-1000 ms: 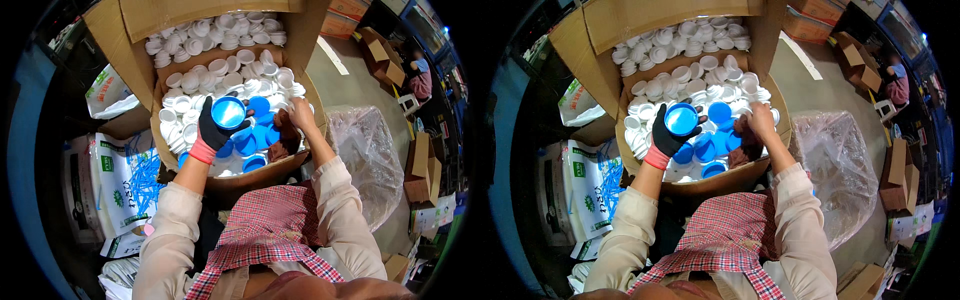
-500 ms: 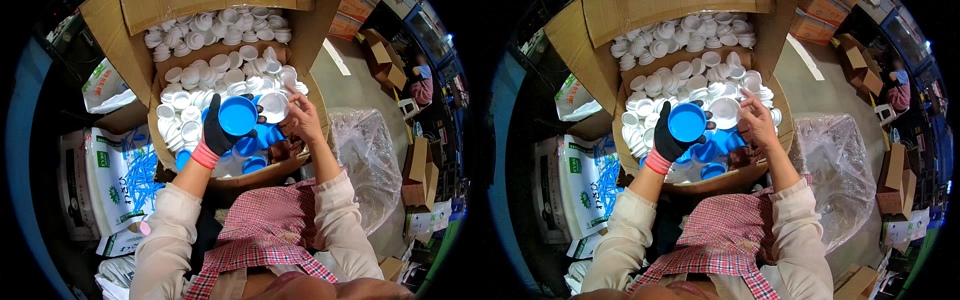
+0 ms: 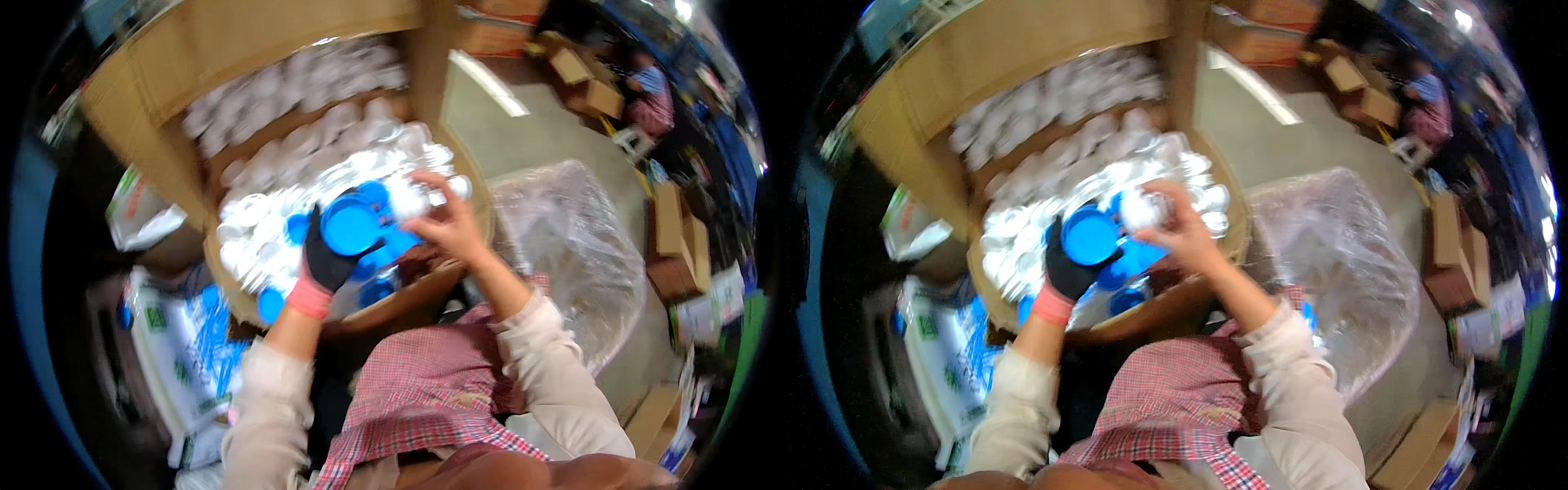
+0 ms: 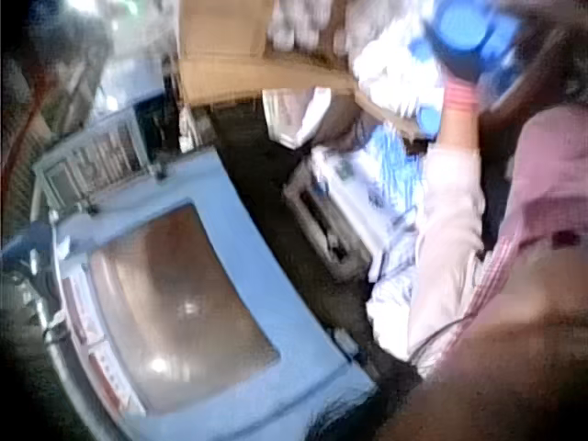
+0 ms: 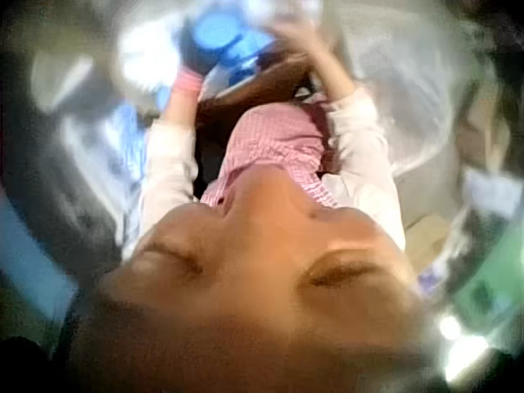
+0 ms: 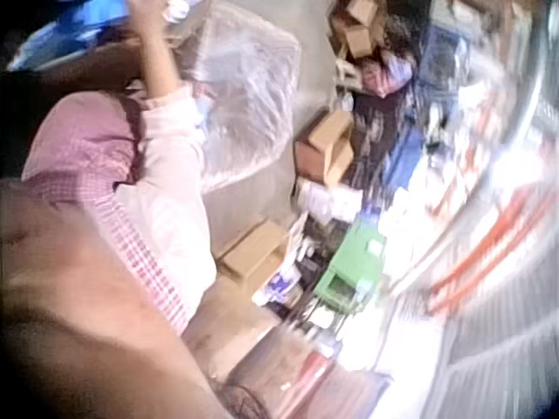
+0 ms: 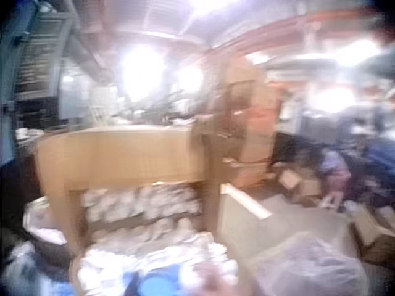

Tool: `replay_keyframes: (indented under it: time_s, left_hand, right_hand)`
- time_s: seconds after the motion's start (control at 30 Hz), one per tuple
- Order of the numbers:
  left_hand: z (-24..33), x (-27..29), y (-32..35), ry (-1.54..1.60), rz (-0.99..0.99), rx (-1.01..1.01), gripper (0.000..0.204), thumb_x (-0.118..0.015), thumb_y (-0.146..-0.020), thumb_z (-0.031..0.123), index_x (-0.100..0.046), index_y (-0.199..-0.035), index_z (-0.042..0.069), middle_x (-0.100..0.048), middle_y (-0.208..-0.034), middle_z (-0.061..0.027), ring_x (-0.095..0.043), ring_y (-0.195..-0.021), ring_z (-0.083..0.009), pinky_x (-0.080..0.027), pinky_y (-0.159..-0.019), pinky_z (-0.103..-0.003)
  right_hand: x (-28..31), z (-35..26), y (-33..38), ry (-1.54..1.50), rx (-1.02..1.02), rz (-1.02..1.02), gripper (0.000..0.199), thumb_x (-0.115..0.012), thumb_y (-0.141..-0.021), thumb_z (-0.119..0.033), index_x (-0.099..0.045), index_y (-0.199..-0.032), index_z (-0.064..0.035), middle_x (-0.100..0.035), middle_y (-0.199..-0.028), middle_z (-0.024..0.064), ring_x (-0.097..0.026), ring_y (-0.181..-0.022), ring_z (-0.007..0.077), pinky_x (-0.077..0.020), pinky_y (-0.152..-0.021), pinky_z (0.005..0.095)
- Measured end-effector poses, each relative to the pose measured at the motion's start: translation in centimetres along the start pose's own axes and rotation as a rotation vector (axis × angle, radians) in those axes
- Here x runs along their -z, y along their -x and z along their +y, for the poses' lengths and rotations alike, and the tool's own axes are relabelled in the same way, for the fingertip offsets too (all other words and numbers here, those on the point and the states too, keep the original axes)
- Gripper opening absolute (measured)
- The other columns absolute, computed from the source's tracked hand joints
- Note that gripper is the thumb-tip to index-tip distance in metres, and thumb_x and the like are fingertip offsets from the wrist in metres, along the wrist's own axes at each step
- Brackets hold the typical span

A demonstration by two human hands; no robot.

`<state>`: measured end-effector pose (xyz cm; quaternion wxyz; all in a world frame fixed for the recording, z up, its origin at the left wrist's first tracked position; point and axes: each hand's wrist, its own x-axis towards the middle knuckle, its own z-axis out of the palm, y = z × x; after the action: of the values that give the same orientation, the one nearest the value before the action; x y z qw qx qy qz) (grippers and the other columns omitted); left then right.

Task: The person sits on the floor and repeatedly picks up black plastic rings and blue-and-white plastic containers from cardboard boxes. They assemble the rings onto the containers and place the finished units into a nearby box.

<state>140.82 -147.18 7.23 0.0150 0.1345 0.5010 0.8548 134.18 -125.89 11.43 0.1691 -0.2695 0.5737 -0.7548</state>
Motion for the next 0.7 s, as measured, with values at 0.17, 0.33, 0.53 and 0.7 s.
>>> replay_keyframes:
  time_s: [0.17, 0.33, 0.53, 0.7]
  left_hand:
    - [-2.2, 0.3, 0.4, -0.022, 0.167, -0.042, 0.054, -0.061, -0.094, 0.023, -0.036, -0.139, 0.004, -0.053, -0.136, -0.0138, -0.053, -0.122, -0.0248, -0.036, -0.11, -0.04]
    - [-2.0, -1.1, 0.1, -0.6, 0.137, -0.184, 0.061, -0.067, -0.089, 0.01, -0.034, -0.14, 0.004, -0.053, -0.134, -0.0164, -0.055, -0.121, -0.025, -0.04, -0.107, -0.039]
    - [-1.3, -2.1, 0.8, -0.552, 0.116, -0.109, 0.061, -0.062, -0.09, 0.004, -0.03, -0.143, 0.005, -0.049, -0.138, -0.016, -0.054, -0.121, -0.0259, -0.042, -0.105, -0.04]
    - [-2.4, -0.2, 1.1, -0.56, 0.124, -0.11, 0.075, -0.073, -0.082, 0.005, -0.03, -0.144, 0.005, -0.051, -0.135, -0.0171, -0.057, -0.118, -0.027, -0.048, -0.099, -0.039]
  right_hand:
    - [-0.9, 0.6, -0.1, 0.473, 0.261, -0.177, 0.055, -0.075, -0.072, -0.006, -0.061, -0.124, -0.0132, -0.043, -0.136, 0.0112, -0.041, -0.131, 0.0291, -0.0393, -0.104, 0.0397]
    - [-1.6, 0.2, 0.9, 0.7, 0.413, -0.101, 0.065, -0.075, -0.072, -0.008, -0.053, -0.133, -0.01, -0.047, -0.129, 0.0134, -0.047, -0.12, 0.0323, -0.0381, -0.103, 0.042]
    - [-2.4, 1.7, 1.0, 0.96, 0.476, -0.141, 0.068, -0.076, -0.071, -0.009, -0.049, -0.133, -0.009, -0.047, -0.127, 0.0167, -0.048, -0.113, 0.0361, -0.0428, -0.097, 0.0429]
    - [-2.5, 2.1, 1.0, 0.925, 0.447, -0.143, 0.067, -0.075, -0.072, -0.01, -0.05, -0.134, -0.0081, -0.048, -0.128, 0.0156, -0.049, -0.113, 0.0348, -0.0416, -0.097, 0.0424]
